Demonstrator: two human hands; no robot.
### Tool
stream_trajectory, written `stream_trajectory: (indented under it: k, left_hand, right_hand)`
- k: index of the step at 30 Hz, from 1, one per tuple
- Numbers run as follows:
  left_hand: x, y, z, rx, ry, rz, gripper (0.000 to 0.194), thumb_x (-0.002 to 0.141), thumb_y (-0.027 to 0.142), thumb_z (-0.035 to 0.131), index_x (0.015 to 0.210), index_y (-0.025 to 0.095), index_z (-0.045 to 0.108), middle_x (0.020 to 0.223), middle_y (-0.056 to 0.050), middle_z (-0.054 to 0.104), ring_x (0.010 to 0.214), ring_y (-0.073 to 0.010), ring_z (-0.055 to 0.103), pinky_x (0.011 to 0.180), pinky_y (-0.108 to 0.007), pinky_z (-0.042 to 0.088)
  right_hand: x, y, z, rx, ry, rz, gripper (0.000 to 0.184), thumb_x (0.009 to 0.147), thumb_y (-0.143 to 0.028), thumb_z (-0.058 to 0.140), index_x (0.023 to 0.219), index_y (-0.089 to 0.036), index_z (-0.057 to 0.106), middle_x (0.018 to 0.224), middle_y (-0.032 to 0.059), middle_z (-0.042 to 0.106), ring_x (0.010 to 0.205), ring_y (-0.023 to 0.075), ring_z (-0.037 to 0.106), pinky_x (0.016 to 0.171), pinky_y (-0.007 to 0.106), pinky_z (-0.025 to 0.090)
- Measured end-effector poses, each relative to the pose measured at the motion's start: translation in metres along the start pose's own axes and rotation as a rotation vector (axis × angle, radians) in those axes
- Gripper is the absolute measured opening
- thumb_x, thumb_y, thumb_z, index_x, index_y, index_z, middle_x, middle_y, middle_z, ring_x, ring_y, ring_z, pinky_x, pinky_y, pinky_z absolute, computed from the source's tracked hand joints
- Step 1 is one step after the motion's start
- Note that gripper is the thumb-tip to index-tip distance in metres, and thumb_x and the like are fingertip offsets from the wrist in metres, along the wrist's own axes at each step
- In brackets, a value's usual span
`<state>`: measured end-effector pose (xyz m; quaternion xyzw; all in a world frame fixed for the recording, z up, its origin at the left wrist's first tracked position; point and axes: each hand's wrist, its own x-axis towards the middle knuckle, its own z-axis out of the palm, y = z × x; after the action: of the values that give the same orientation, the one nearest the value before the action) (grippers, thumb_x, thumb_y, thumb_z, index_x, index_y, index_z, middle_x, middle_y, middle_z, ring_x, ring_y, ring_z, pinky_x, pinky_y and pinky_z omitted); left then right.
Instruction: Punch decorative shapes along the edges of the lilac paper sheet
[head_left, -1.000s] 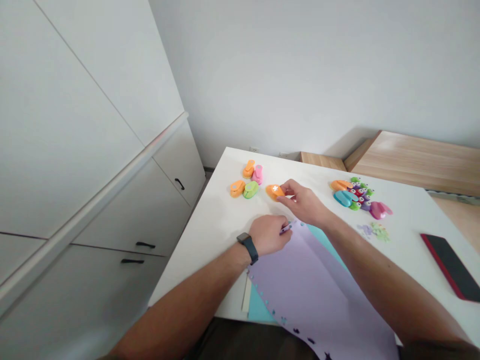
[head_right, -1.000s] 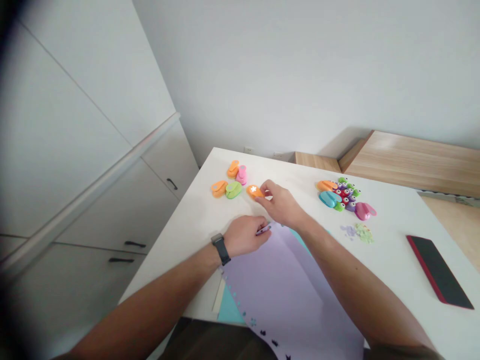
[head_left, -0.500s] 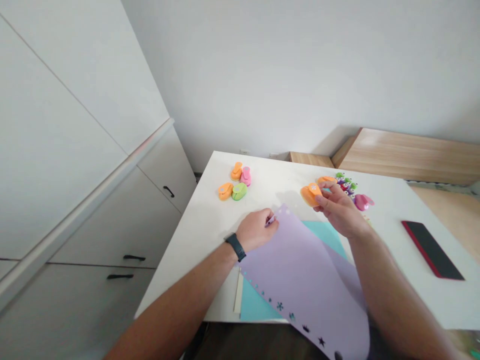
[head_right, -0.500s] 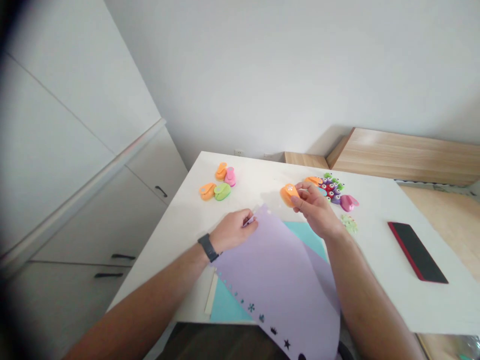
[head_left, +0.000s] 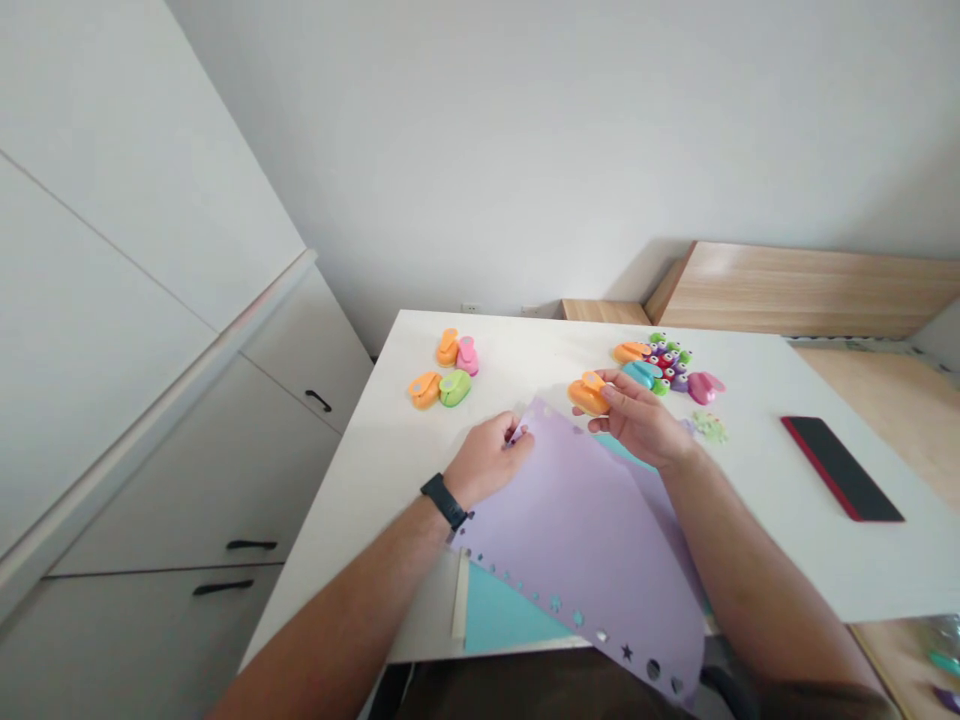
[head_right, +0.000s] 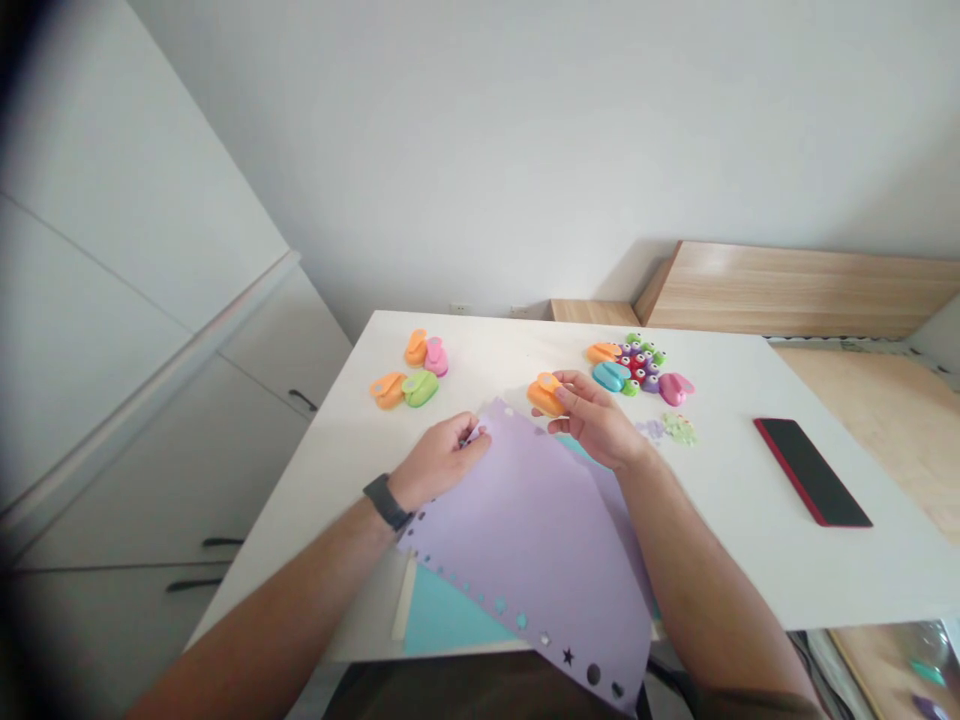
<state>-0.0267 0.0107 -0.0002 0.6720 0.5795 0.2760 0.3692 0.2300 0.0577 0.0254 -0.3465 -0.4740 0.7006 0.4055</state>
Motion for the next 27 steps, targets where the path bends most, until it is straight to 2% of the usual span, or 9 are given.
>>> stream_trajectory:
  k: [5, 8, 12, 14, 19, 23, 27]
  left_hand:
    - [-0.001, 0.000, 0.001, -0.065, -0.029, -0.002, 0.025, 0.092, 0.044, 0.057, 0.082, 0.021, 0.056, 0.069, 0.005, 0.055, 0.064, -0.0128, 0.049, 0.058, -0.027, 0.031]
    - [0.000, 0.000, 0.001, -0.093, -0.041, 0.013, 0.028, 0.091, 0.047, 0.060, 0.085, 0.020, 0.059, 0.071, 0.005, 0.056, 0.065, -0.0130, 0.050, 0.059, -0.026, 0.033]
    - [0.001, -0.003, 0.002, -0.116, -0.056, 0.045, 0.036, 0.092, 0.054, 0.058, 0.084, 0.019, 0.061, 0.070, 0.004, 0.056, 0.063, -0.0130, 0.049, 0.057, -0.026, 0.032]
    - [0.002, -0.005, 0.002, -0.126, -0.077, 0.057, 0.038, 0.094, 0.055, 0.056, 0.084, 0.019, 0.062, 0.068, 0.004, 0.055, 0.063, -0.0129, 0.048, 0.057, -0.026, 0.032]
    - [0.003, -0.010, 0.005, -0.158, -0.101, 0.054, 0.038, 0.095, 0.053, 0.055, 0.086, 0.018, 0.065, 0.071, 0.003, 0.056, 0.063, -0.0129, 0.049, 0.056, -0.025, 0.033]
    - [0.002, -0.010, 0.006, -0.151, -0.114, 0.046, 0.037, 0.094, 0.053, 0.055, 0.089, 0.017, 0.067, 0.073, 0.002, 0.060, 0.065, -0.0143, 0.053, 0.056, -0.024, 0.034]
    - [0.002, -0.008, 0.006, -0.135, -0.116, 0.042, 0.036, 0.094, 0.052, 0.056, 0.091, 0.018, 0.068, 0.074, 0.001, 0.062, 0.067, -0.0149, 0.054, 0.056, -0.024, 0.035]
  right_hand:
    - [0.001, 0.005, 0.002, 0.087, 0.001, 0.027, 0.025, 0.091, -0.041, 0.071, 0.112, -0.027, 0.066, 0.112, 0.0062, 0.070, 0.091, 0.0213, 0.069, 0.064, 0.030, 0.057]
    - [0.000, 0.007, 0.005, 0.111, -0.011, 0.024, 0.026, 0.089, -0.037, 0.073, 0.112, -0.026, 0.067, 0.114, 0.0064, 0.070, 0.098, 0.0243, 0.070, 0.075, 0.037, 0.060]
    - [-0.001, 0.009, 0.007, 0.101, -0.003, 0.017, 0.027, 0.090, -0.035, 0.073, 0.115, -0.025, 0.070, 0.119, 0.0073, 0.070, 0.101, 0.0250, 0.069, 0.091, 0.045, 0.058]
    - [0.000, 0.010, 0.007, 0.080, 0.017, 0.003, 0.027, 0.090, -0.036, 0.073, 0.113, -0.022, 0.073, 0.116, 0.0081, 0.070, 0.098, 0.0238, 0.068, 0.090, 0.042, 0.057]
    - [0.003, 0.012, 0.004, 0.056, 0.079, -0.053, 0.023, 0.087, -0.034, 0.077, 0.106, -0.021, 0.076, 0.102, 0.0056, 0.071, 0.085, 0.0171, 0.062, 0.075, 0.030, 0.052]
    - [0.004, 0.014, 0.003, 0.085, 0.083, -0.067, 0.026, 0.082, -0.028, 0.082, 0.106, -0.022, 0.075, 0.100, 0.0040, 0.071, 0.088, 0.0170, 0.063, 0.080, 0.030, 0.051]
    - [0.004, 0.016, 0.003, 0.066, 0.069, -0.056, 0.027, 0.082, -0.030, 0.083, 0.106, -0.022, 0.075, 0.103, 0.0051, 0.072, 0.092, 0.0192, 0.065, 0.086, 0.034, 0.052]
